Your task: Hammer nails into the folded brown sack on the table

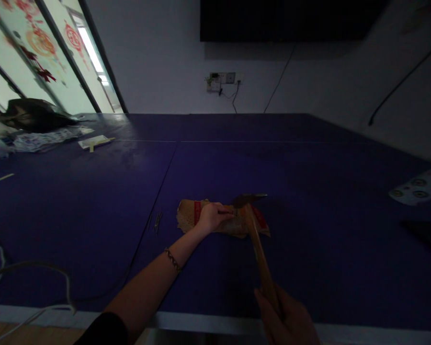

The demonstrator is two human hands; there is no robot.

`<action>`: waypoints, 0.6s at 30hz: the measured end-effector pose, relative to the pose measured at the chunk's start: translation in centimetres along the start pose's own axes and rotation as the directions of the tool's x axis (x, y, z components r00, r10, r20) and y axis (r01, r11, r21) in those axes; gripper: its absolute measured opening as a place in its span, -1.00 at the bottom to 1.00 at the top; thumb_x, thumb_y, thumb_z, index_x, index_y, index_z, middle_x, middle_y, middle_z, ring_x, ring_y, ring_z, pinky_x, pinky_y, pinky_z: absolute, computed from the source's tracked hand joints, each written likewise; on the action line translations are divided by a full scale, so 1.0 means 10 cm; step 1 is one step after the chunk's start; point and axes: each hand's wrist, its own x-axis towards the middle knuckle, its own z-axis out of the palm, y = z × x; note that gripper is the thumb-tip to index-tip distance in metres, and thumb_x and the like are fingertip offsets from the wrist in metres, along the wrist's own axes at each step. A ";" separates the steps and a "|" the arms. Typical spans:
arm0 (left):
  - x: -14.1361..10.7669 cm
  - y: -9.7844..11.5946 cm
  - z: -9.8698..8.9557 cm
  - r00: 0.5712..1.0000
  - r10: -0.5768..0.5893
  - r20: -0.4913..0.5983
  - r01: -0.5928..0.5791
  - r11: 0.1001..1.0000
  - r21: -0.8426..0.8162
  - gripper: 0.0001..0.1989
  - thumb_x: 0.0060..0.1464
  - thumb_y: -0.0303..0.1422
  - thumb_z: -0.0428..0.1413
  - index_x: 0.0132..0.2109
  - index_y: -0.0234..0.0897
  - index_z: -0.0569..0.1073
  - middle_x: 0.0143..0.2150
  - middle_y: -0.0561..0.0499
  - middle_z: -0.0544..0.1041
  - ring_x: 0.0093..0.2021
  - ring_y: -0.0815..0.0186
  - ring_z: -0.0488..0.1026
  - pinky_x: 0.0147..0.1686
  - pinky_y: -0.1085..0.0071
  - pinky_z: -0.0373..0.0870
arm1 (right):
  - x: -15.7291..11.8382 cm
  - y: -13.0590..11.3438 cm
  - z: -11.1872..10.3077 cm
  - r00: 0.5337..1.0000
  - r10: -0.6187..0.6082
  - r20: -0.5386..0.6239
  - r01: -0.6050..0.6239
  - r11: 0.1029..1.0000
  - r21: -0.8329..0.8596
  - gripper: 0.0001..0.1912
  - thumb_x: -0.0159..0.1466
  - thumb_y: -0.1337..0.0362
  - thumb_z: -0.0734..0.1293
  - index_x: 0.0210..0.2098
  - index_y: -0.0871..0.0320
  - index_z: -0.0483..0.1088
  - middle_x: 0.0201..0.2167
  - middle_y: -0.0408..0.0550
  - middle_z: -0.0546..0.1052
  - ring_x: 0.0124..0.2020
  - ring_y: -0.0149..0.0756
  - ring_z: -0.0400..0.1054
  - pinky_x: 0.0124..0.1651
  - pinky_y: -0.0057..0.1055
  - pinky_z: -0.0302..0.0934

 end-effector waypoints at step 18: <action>0.00 0.06 0.01 0.999 -0.041 -0.020 0.041 0.999 -0.011 -0.90 -0.11 -0.36 0.16 -0.46 -0.29 0.54 -0.46 0.09 0.46 -0.42 0.40 0.39 -0.44 0.55 0.25 | 0.08 0.01 0.08 0.998 -0.047 -0.032 0.045 0.997 -0.060 -0.60 0.10 -0.04 0.12 -0.54 0.14 0.36 -0.80 -0.17 0.31 -0.75 -0.31 0.22 -0.67 -0.43 0.05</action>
